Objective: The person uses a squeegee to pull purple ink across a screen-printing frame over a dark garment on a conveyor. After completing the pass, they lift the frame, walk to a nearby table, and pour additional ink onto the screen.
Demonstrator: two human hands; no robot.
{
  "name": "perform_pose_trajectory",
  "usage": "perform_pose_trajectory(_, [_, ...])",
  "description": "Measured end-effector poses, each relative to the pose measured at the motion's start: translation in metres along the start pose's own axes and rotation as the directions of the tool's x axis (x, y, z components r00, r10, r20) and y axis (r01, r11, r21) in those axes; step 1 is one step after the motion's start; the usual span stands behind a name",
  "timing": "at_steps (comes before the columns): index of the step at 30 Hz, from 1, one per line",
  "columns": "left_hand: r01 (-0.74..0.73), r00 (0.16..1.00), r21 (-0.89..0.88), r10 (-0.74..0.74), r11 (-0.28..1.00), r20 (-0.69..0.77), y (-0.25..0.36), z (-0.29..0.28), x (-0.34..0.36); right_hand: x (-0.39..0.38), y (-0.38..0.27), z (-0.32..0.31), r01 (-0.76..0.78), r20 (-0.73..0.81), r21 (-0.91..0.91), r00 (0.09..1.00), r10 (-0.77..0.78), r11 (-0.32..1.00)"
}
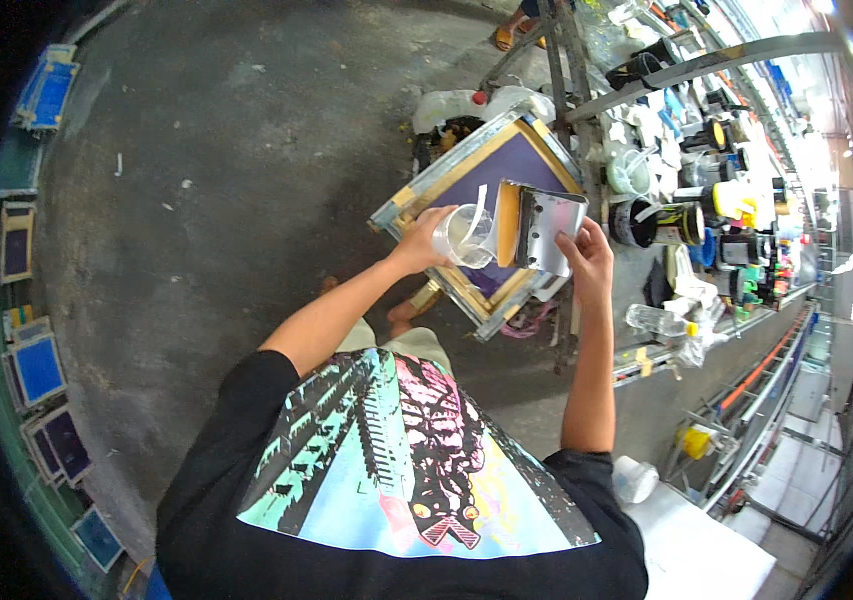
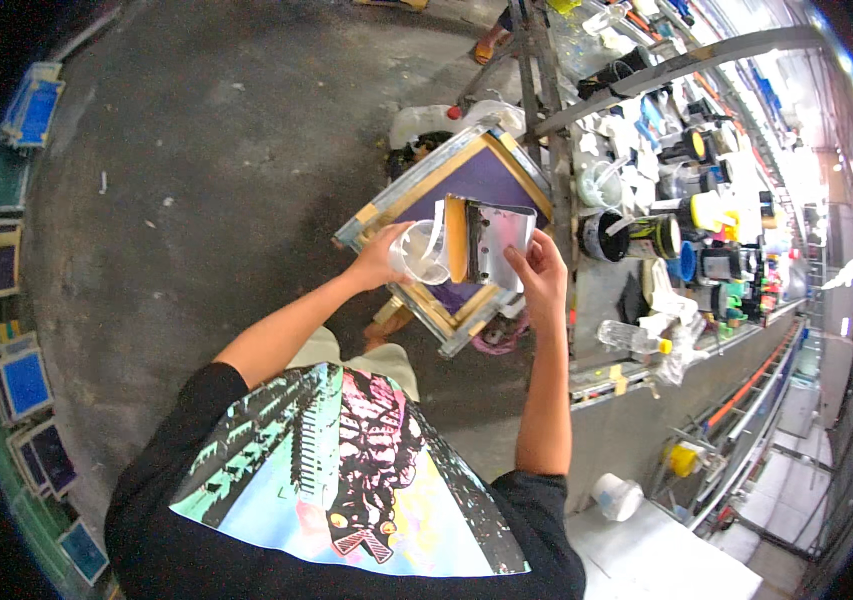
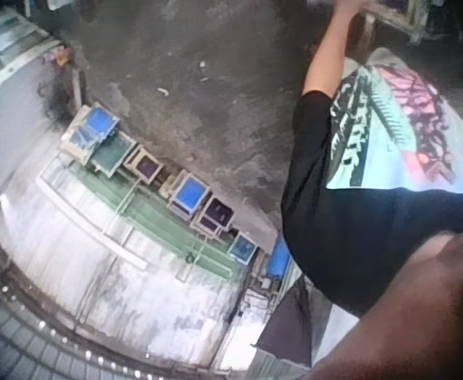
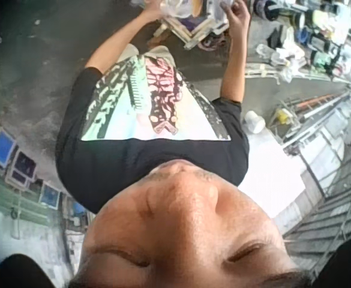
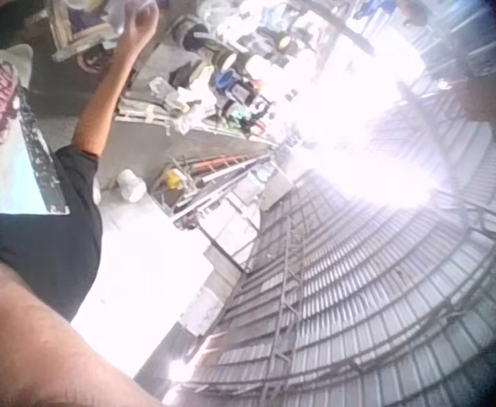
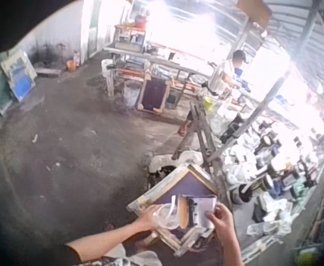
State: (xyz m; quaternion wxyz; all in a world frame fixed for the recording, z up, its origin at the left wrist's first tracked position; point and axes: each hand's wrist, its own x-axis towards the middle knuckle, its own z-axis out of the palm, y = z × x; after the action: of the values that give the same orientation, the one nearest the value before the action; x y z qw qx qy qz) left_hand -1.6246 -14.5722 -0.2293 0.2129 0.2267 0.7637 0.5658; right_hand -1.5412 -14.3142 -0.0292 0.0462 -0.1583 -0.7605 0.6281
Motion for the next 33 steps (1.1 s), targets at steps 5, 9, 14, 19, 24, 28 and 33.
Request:
perform_pose_trajectory(5, [-0.003,0.999,-0.195,0.012,0.981,0.044,0.039,0.013,0.021,-0.065,-0.034,0.023,0.266,-0.319,-0.178,0.895,-0.311,0.947])
perform_pose_trajectory(9, [-0.028,0.998,-0.399,0.047,0.916,0.039,0.073,0.012,0.029,-0.096,-0.037,0.032,0.302,-0.419,-0.326,0.803,-0.424,0.896])
perform_pose_trajectory(14, [-0.016,0.998,-0.604,0.05,0.797,0.04,0.132,-0.008,0.034,-0.096,-0.037,0.03,0.343,-0.46,-0.405,0.725,-0.513,0.848])
perform_pose_trajectory(19, [-0.055,0.998,-0.559,0.023,0.827,-0.064,0.16,-0.025,0.034,-0.092,-0.038,0.033,0.306,-0.43,-0.485,0.732,-0.528,0.819])
perform_pose_trajectory(24, [-0.075,0.991,-0.545,0.002,0.835,-0.134,0.177,-0.036,0.025,-0.084,-0.035,0.029,0.359,-0.34,-0.574,0.713,-0.613,0.736])
perform_pose_trajectory(28, [-0.13,0.978,-0.53,0.021,0.838,-0.207,0.178,-0.035,0.02,-0.087,-0.052,0.043,0.309,-0.299,-0.671,0.719,-0.627,0.674])
perform_pose_trajectory(33, [-0.143,0.957,-0.559,-0.029,0.817,-0.288,0.182,-0.035,0.017,-0.09,-0.062,0.054,0.26,-0.286,-0.666,0.777,-0.561,0.699])
